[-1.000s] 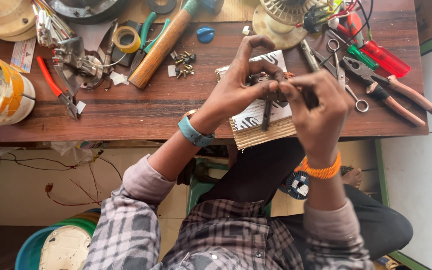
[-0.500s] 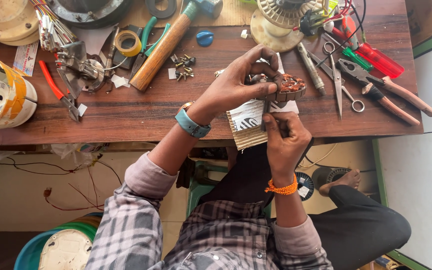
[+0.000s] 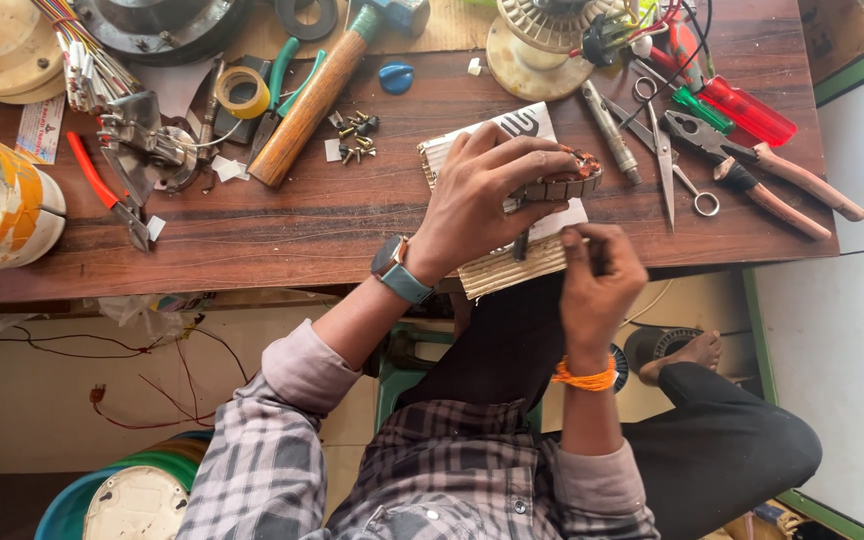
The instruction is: The person sits at a workbench fitting copper wire coils onto an electric motor armature, pressing and adjusting the windings around the laminated core by hand and turning the armature to work on different sides.
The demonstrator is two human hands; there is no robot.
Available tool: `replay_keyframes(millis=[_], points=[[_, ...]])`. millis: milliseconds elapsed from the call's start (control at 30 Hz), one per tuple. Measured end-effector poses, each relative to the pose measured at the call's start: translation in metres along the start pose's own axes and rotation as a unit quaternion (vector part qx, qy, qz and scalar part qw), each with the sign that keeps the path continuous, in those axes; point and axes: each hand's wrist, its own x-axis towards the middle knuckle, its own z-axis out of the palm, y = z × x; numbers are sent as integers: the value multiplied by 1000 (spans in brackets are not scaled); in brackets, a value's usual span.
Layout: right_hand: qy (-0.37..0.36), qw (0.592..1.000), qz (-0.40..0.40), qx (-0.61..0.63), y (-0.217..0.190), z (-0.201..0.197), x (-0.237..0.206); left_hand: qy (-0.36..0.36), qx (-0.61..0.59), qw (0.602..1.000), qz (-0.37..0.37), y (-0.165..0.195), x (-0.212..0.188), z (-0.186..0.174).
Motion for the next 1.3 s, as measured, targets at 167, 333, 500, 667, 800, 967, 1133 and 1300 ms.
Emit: replay_keyframes(millis=[167,333,500,667,800,967,1133,1300], points=[[3,995,-101,-18,0,-27,28,18,-1,1000,13,1,-4,0],[-30,987,-149,-43,-19,-33,53,15,-24,1000,1,5,-3,-5],[-69,965,-241,-76,-31,-24,79,16,-19,1000,2,9,-1,-6],[-132,950,-274,-74,-33,-19,97,-7,-81,996,-24,4,-1,-10],[-179,930,-302,-105,-37,-19,114,-60,-404,892,-195,-6,4,-19],[-198,909,-343,-127,-45,-15,126,-72,-505,822,-253,-2,15,-22],[-166,932,-304,-105,-47,-17,103,-51,-482,834,-264,6,19,-26],[-104,965,-236,-47,-46,-9,56,-43,-451,860,-233,2,18,-24]])
